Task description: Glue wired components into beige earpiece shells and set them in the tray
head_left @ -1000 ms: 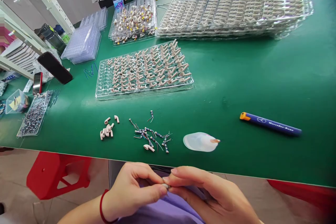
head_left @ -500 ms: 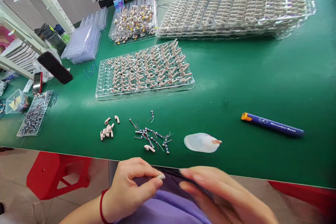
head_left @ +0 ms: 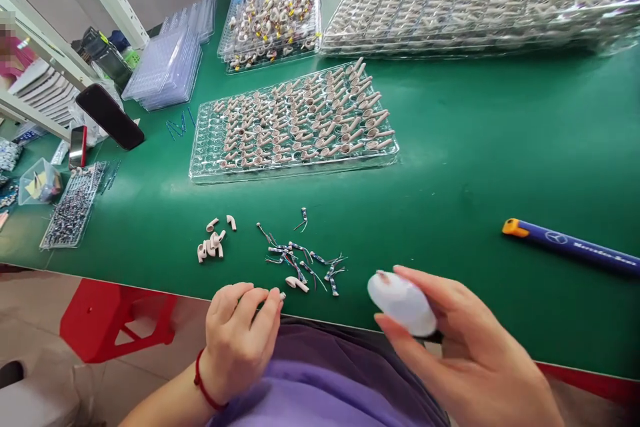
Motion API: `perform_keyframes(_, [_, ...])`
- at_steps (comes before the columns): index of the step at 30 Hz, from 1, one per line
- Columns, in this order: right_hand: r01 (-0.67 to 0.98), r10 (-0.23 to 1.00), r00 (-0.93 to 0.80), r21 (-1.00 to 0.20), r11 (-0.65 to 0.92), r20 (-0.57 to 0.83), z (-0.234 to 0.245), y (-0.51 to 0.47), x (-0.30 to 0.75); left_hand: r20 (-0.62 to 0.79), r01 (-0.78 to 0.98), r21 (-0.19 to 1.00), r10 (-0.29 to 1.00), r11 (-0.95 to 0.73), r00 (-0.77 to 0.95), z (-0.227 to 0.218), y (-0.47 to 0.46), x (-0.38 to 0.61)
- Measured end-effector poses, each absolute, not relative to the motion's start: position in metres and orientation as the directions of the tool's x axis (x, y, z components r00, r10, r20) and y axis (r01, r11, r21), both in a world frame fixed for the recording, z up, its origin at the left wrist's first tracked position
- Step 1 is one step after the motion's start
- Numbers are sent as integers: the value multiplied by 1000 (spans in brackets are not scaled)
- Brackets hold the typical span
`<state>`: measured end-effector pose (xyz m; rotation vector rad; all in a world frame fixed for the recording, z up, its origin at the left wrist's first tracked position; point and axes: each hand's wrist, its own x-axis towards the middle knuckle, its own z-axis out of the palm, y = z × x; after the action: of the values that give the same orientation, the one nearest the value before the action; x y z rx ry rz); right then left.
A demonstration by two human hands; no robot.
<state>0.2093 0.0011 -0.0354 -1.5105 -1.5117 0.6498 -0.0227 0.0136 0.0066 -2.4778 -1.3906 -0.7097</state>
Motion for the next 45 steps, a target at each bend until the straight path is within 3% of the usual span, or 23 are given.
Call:
perform_keyframes(3, [523,955,-52,-807,276,293,-33,-6,206,507,866,39,756,-499,414,7,13,-20])
perform_keyframes(8, [485,922,-180,-784,387,343,-34,-15,200,484,878,35,777,-477,403,8,11,-17])
perform_keyframes(15, [443,899,-254,-783,437,357,-37,-17,199,476,873,50,780,-485,406,9,10,-16])
perform_keyframes(45, [430,896,-254,-787,443,365,-38,-19,205,486,866,77,777,-495,400,8,11,-15])
